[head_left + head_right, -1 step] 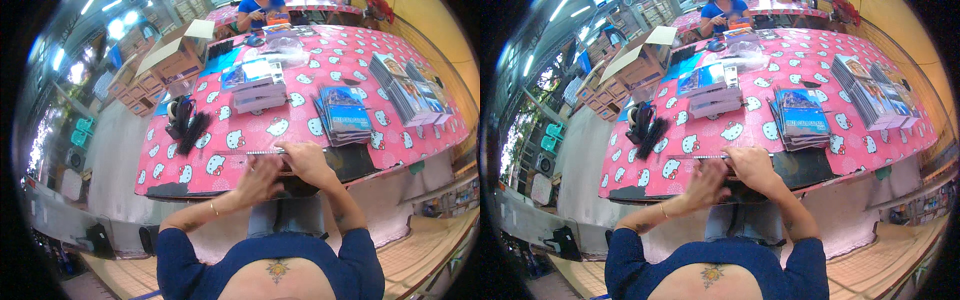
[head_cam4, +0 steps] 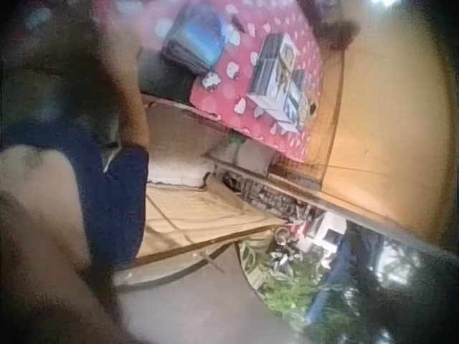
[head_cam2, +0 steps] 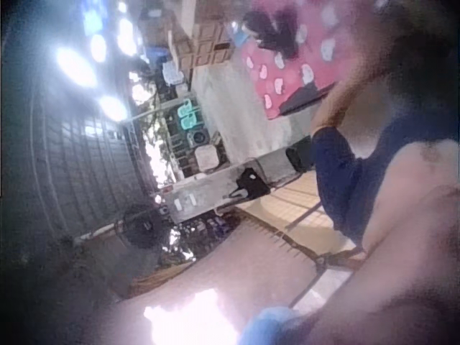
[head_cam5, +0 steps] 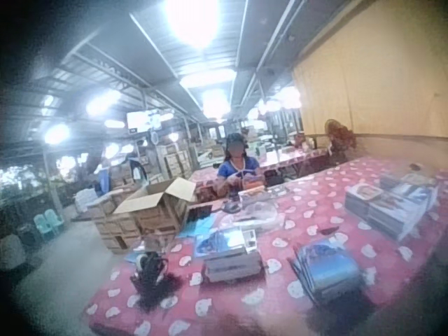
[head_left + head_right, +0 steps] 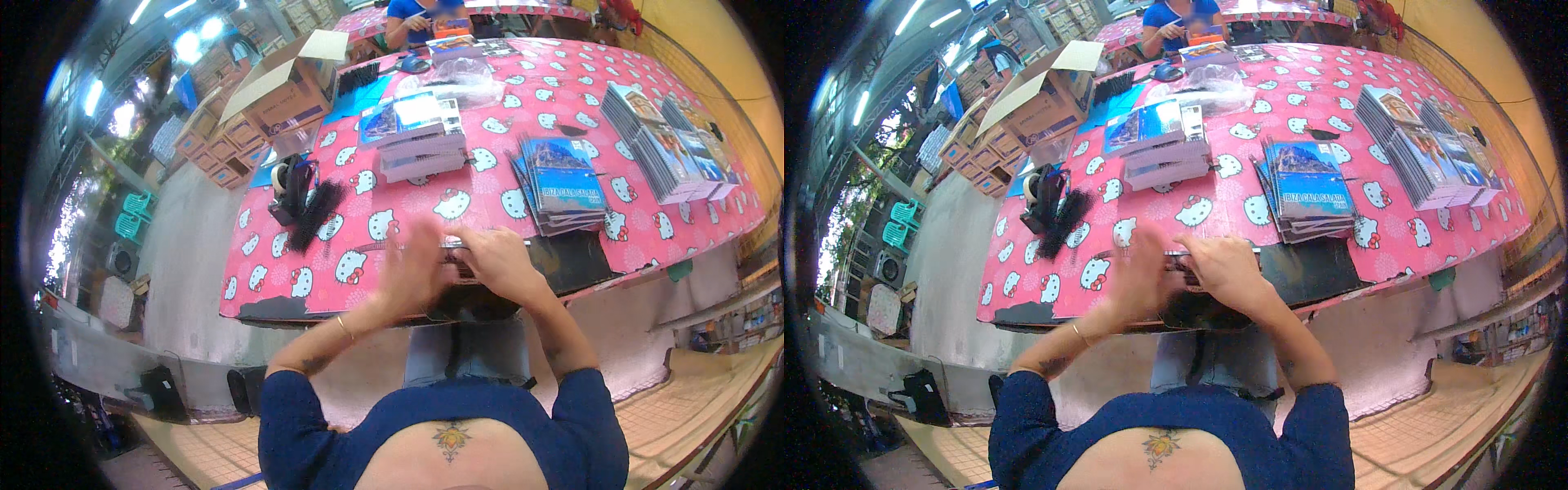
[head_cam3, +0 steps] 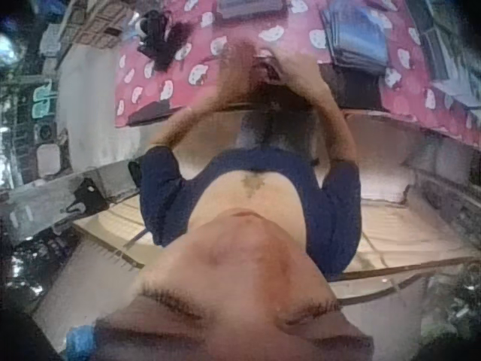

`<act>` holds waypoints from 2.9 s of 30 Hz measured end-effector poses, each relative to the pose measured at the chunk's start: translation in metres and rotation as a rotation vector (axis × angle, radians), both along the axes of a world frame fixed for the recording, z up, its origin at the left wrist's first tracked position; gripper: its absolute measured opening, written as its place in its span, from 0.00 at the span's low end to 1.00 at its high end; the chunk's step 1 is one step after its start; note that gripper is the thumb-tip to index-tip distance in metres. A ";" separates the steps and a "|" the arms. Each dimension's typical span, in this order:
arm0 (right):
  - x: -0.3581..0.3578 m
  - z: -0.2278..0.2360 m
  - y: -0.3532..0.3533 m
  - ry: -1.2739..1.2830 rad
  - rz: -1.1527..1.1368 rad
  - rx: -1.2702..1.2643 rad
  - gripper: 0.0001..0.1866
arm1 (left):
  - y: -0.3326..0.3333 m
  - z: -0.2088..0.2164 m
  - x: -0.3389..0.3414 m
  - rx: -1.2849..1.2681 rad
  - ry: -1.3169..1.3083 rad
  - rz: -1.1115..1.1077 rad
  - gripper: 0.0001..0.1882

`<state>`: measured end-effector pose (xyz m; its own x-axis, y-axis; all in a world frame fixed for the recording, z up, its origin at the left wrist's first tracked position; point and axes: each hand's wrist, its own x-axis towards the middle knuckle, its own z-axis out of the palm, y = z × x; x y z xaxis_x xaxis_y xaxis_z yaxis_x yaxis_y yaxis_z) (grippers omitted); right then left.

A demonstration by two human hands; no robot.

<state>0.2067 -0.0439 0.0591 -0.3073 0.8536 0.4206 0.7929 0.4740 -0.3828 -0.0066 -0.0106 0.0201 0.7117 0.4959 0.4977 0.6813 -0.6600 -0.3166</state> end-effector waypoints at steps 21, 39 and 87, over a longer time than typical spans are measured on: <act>0.034 -0.047 -0.015 1.023 0.032 -0.253 0.27 | -0.015 -0.004 0.021 -0.420 0.112 -0.237 0.41; 0.043 -0.069 -0.024 1.117 0.155 -0.494 0.14 | 0.004 0.026 0.052 -0.153 0.074 -0.128 0.43; 0.167 0.049 -0.010 1.051 -0.313 0.076 0.32 | 0.207 0.106 0.011 -0.102 -0.602 -0.187 0.10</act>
<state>0.3732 -0.0540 0.1083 0.4603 0.7924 0.4003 0.1775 0.3596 -0.9161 0.0044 0.1967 0.1258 0.4017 0.4564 0.7940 0.5905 -0.7918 0.1564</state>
